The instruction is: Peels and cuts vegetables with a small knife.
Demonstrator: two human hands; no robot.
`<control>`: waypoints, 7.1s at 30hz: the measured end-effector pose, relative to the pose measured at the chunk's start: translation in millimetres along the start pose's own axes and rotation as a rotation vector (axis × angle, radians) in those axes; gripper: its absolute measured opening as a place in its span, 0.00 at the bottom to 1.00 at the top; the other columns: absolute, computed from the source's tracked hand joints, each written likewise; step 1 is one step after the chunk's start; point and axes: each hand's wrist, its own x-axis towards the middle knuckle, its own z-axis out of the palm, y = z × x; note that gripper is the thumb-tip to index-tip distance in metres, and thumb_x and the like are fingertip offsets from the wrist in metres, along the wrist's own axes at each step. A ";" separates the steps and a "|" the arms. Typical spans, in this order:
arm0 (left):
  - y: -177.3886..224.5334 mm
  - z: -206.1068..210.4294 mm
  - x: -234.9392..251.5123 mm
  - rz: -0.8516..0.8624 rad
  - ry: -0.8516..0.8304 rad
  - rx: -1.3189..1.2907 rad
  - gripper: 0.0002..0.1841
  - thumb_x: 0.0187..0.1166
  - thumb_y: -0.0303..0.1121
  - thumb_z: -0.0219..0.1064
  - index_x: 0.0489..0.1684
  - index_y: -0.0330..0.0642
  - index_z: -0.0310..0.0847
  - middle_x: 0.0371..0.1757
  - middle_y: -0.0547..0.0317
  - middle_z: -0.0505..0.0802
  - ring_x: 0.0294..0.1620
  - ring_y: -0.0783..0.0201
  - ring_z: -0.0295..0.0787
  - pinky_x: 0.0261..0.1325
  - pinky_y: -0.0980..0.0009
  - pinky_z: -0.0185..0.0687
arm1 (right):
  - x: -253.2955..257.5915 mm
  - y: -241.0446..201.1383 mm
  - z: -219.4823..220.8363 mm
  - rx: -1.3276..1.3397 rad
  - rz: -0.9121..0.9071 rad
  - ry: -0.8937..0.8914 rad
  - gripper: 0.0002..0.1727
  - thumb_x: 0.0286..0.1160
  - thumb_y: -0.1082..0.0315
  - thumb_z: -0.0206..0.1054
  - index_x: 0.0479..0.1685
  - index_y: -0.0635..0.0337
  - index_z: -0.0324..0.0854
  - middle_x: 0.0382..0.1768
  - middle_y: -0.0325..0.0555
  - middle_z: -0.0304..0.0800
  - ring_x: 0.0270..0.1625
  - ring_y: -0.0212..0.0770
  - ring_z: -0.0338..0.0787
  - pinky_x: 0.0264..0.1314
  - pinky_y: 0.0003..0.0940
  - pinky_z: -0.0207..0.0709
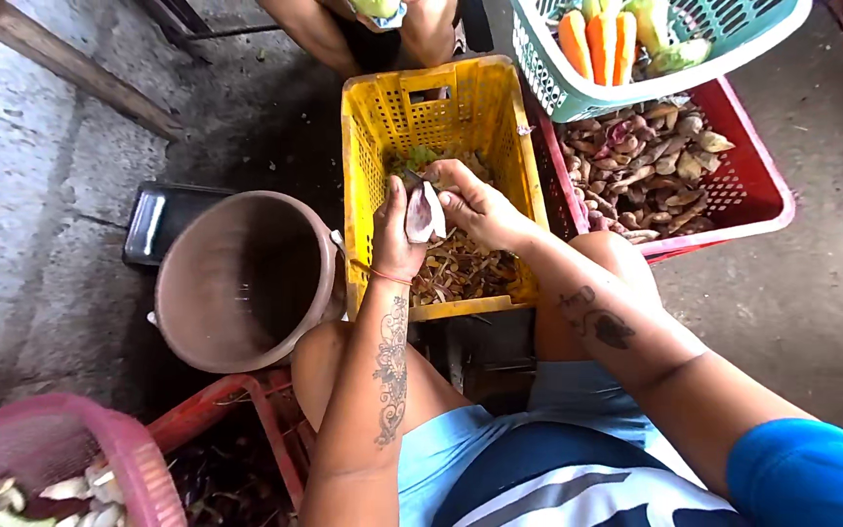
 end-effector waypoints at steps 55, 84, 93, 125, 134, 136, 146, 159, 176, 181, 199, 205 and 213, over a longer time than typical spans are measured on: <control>18.6 4.3 3.8 -0.187 0.270 -0.094 0.26 0.96 0.53 0.33 0.62 0.49 0.76 0.42 0.60 0.90 0.36 0.69 0.91 0.36 0.77 0.88 | -4.5 -7.3 16.3 0.091 0.190 0.043 0.27 0.95 0.60 0.44 0.91 0.51 0.59 0.43 0.44 0.85 0.29 0.31 0.78 0.33 0.29 0.76; 14.4 13.5 9.9 -0.026 0.581 -0.214 0.31 0.95 0.55 0.26 0.39 0.47 0.71 0.22 0.62 0.82 0.19 0.70 0.81 0.22 0.76 0.79 | -10.0 -5.4 35.3 -0.553 -0.029 -0.080 0.31 0.90 0.59 0.52 0.92 0.48 0.60 0.37 0.53 0.93 0.35 0.57 0.92 0.39 0.60 0.82; 10.4 12.9 6.0 -0.084 0.592 -0.101 0.31 0.94 0.58 0.26 0.37 0.52 0.73 0.24 0.65 0.82 0.22 0.70 0.80 0.23 0.74 0.76 | -7.3 -2.0 34.1 -0.552 -0.024 -0.035 0.26 0.92 0.60 0.51 0.87 0.46 0.68 0.44 0.54 0.95 0.41 0.59 0.94 0.41 0.63 0.83; -2.7 -7.5 6.5 0.281 0.079 0.200 0.26 0.95 0.48 0.26 0.44 0.53 0.75 0.35 0.70 0.88 0.38 0.75 0.87 0.44 0.77 0.85 | -4.8 -4.8 7.0 -0.181 0.068 -0.119 0.30 0.94 0.59 0.51 0.94 0.48 0.56 0.55 0.55 0.91 0.49 0.51 0.92 0.57 0.58 0.82; 2.1 -4.3 -0.9 0.265 -0.019 0.206 0.24 0.94 0.49 0.28 0.45 0.59 0.74 0.37 0.76 0.88 0.37 0.80 0.86 0.40 0.81 0.84 | -2.0 -2.8 4.6 0.108 0.014 -0.048 0.19 0.94 0.65 0.49 0.76 0.58 0.72 0.53 0.42 0.87 0.39 0.26 0.84 0.43 0.25 0.79; 5.5 -3.4 -0.8 0.199 -0.048 0.086 0.29 0.94 0.48 0.24 0.44 0.57 0.77 0.37 0.72 0.90 0.38 0.77 0.87 0.40 0.79 0.84 | -1.1 -2.6 10.0 0.394 0.053 -0.021 0.15 0.94 0.67 0.47 0.69 0.59 0.73 0.30 0.36 0.79 0.21 0.24 0.73 0.22 0.19 0.69; 20.3 4.4 8.8 -0.051 0.363 -0.065 0.16 0.97 0.40 0.41 0.57 0.46 0.76 0.30 0.61 0.89 0.20 0.74 0.83 0.19 0.83 0.77 | -1.7 -8.4 16.6 0.809 0.590 0.025 0.22 0.98 0.55 0.34 0.73 0.50 0.69 0.22 0.36 0.72 0.15 0.29 0.72 0.16 0.22 0.72; 23.0 9.9 8.6 -0.128 0.610 -0.297 0.30 0.94 0.56 0.32 0.36 0.47 0.74 0.20 0.63 0.81 0.15 0.72 0.76 0.17 0.78 0.73 | -13.0 -7.7 39.2 -0.504 -0.066 -0.099 0.34 0.89 0.60 0.57 0.94 0.50 0.57 0.39 0.50 0.94 0.35 0.52 0.93 0.37 0.55 0.85; 7.7 10.6 6.6 -0.029 0.476 -0.106 0.18 0.96 0.41 0.39 0.36 0.54 0.72 0.22 0.69 0.80 0.16 0.76 0.74 0.16 0.82 0.67 | -8.6 -6.1 30.3 -0.524 -0.072 0.043 0.22 0.90 0.62 0.56 0.81 0.47 0.75 0.40 0.51 0.94 0.38 0.56 0.94 0.36 0.58 0.84; 7.1 4.8 7.1 0.033 0.365 -0.049 0.16 0.95 0.37 0.39 0.39 0.53 0.72 0.24 0.69 0.82 0.19 0.76 0.77 0.20 0.83 0.72 | -8.8 -12.6 21.1 -0.463 0.015 -0.074 0.31 0.92 0.58 0.54 0.93 0.47 0.57 0.26 0.47 0.88 0.29 0.52 0.89 0.34 0.56 0.82; 4.3 2.9 6.1 0.143 0.306 0.145 0.18 0.96 0.38 0.34 0.41 0.53 0.72 0.24 0.72 0.82 0.21 0.78 0.78 0.25 0.81 0.77 | -3.6 -7.0 16.4 -0.383 0.013 -0.061 0.26 0.92 0.59 0.53 0.88 0.46 0.66 0.32 0.51 0.91 0.33 0.54 0.91 0.40 0.60 0.82; 3.2 1.9 1.9 0.168 0.188 0.152 0.17 0.94 0.36 0.37 0.42 0.55 0.73 0.26 0.74 0.83 0.24 0.80 0.79 0.29 0.83 0.77 | 0.6 -3.9 9.3 -0.246 0.020 -0.076 0.27 0.94 0.58 0.52 0.89 0.48 0.61 0.36 0.52 0.90 0.36 0.51 0.90 0.42 0.56 0.83; 6.7 -3.0 -3.2 0.243 -0.004 0.263 0.13 0.92 0.34 0.38 0.50 0.58 0.69 0.28 0.78 0.81 0.22 0.85 0.76 0.25 0.89 0.73 | -0.7 -1.4 6.4 -0.105 -0.019 -0.063 0.25 0.93 0.61 0.52 0.86 0.53 0.66 0.59 0.51 0.91 0.49 0.44 0.92 0.55 0.50 0.85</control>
